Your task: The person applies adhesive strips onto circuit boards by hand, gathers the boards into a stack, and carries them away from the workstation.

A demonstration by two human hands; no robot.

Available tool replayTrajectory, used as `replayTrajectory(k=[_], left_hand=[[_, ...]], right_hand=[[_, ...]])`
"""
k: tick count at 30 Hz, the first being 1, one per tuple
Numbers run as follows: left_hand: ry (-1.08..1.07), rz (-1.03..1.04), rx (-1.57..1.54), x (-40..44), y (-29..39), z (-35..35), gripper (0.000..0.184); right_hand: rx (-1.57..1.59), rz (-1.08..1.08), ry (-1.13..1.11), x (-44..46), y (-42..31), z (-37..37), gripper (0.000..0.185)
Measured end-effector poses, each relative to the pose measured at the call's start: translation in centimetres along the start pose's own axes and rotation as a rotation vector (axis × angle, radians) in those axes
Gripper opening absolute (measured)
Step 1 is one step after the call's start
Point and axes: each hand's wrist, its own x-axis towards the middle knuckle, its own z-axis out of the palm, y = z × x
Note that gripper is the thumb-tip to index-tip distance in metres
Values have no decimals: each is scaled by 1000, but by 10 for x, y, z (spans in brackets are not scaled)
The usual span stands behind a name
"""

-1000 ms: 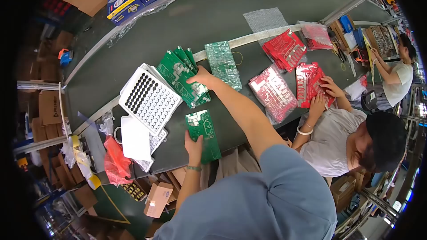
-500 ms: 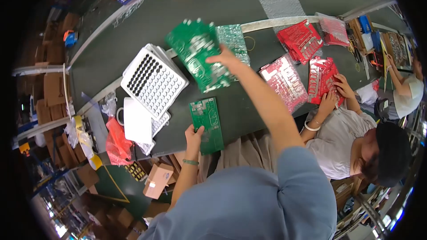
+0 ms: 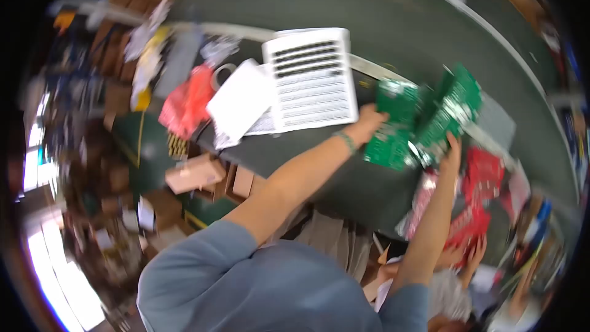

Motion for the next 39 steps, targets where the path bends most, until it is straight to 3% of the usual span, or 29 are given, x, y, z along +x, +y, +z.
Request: replayTrajectory(k=[1, 5, 8, 9, 12, 14, 15, 17, 19, 21, 23, 24, 25, 26, 28, 29, 30, 31, 33, 34, 35, 37, 38, 39], left_hand=[[100, -56, 142, 33, -36, 3, 36], [43, -189, 3, -4, 7, 0, 40], [5, -137, -20, -25, -3, -13, 41], [21, 52, 190, -24, -22, -22, 41], [-10, 22, 299, -67, -2, -48, 41], [333, 466, 665, -76, -25, -54, 38], [343, 467, 663, -85, -17, -57, 38], [297, 289, 792, -107, -4, -68, 35], [374, 386, 822, -129, -5, -83, 29], [250, 508, 738, -155, 0, -109, 21], [308, 531, 805, -191, 42, -157, 15], [236, 304, 1205, -202, 73, -192, 16], [781, 348, 664, -206, 76, -222, 22], [1023, 623, 945, -198, 72, -278, 27], [1249, 177, 1026, -182, 91, -379, 50], [1367, 41, 1099, -177, 104, -403, 73], [1307, -178, 1068, -169, 110, -425, 90], [1303, -163, 1063, -160, 110, -441, 90], [1052, -524, 848, -145, 113, -455, 95], [1104, -509, 961, -140, 109, -456, 77], [1092, -510, 956, -138, 105, -463, 77], [1016, -381, 854, -139, 95, -495, 53], [1148, -237, 807, -137, 79, -515, 36], [1139, -236, 807, -146, 82, -529, 36]], right_hand=[[22, 25, -24, 7, 8, -8, 48], [-3, -14, -109, 5, 21, -7, 51], [-11, -32, -140, -18, 33, 11, 43], [31, -6, -178, -22, 41, 15, 43], [54, 28, -214, -46, 60, 32, 51], [42, 2, -220, -60, 63, 36, 56], [32, -26, -210, -65, 61, 35, 62], [8, -26, -189, -72, 50, 29, 56], [-20, -48, -163, -73, 31, 16, 55], [-68, -147, -125, -78, 8, 8, 53], [-19, -139, -107, -77, -11, -13, 51], [9, -118, -60, -80, -21, -20, 55], [40, -97, -9, -84, -30, -24, 60], [34, -105, -10, -90, -36, -25, 60], [-23, -196, -36, -100, -45, -21, 62], [-24, -210, -33, -105, -47, -17, 62], [-16, -195, -38, -114, -47, -6, 62], [-4, -180, -44, -122, -46, 7, 63], [23, -172, -39, -130, -41, 23, 64], [9, -190, -28, -133, -38, 25, 63], [-10, -205, -17, -137, -38, 28, 63], [-34, -197, 25, -144, -40, 33, 61], [-15, -187, -30, -144, -38, 29, 57], [6, -178, -84, -145, -36, 27, 54]])
